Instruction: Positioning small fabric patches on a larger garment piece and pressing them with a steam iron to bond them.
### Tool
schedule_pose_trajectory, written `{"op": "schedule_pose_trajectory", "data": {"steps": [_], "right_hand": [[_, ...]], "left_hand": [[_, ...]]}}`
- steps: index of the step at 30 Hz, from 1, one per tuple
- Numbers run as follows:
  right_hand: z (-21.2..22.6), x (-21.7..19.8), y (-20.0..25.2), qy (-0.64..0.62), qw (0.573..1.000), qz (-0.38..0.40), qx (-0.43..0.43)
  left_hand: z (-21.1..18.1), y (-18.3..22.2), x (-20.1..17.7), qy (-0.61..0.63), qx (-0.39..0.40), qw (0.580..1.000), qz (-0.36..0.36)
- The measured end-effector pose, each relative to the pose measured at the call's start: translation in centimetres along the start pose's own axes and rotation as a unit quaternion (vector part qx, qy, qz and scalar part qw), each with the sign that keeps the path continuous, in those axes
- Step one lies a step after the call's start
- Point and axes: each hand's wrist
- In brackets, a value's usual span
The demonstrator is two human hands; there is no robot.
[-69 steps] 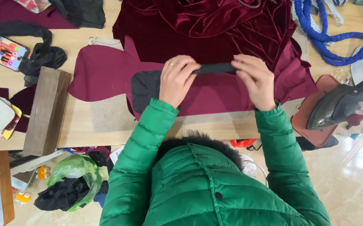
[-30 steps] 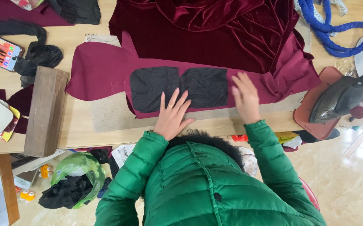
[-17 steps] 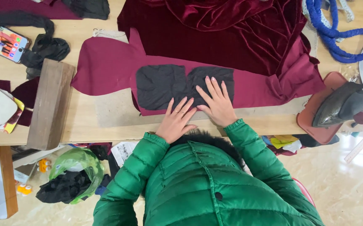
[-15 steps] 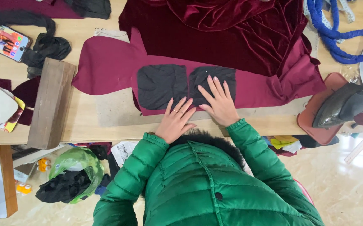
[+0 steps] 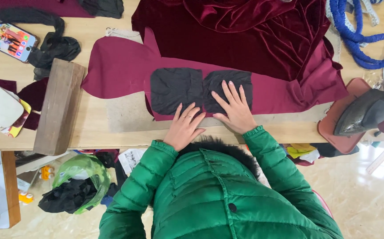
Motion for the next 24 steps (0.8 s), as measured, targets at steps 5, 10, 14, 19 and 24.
{"op": "schedule_pose_trajectory", "data": {"steps": [5, 10, 14, 19, 24], "right_hand": [[0.0, -0.1, 0.0, -0.019, 1.0, -0.008, 0.016], [0.3, -1.0, -0.1, -0.028, 0.998, -0.03, 0.038], [1.6, -1.5, -0.6, -0.028, 0.995, -0.049, 0.08], [5.2, -0.2, -2.8, -0.038, 0.996, -0.056, 0.052], [8.8, 0.9, -6.5, -0.053, 0.997, -0.048, -0.012]], "left_hand": [[0.8, 0.5, -0.2, 0.022, 0.014, 0.999, -0.02], [3.1, 1.3, -2.1, 0.051, -0.002, 0.998, -0.048], [5.9, 2.8, -4.6, -0.023, -0.096, 0.99, -0.099], [8.6, 4.5, -6.5, -0.091, -0.165, 0.974, -0.13], [9.9, 4.5, -7.5, -0.066, -0.199, 0.975, -0.078]]}}
Point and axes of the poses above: each hand's wrist, its own y-axis away from the middle knuckle, its own x-axis out of the palm, z = x × y, and after that the axes turned 14 degrees about -x, right-handed
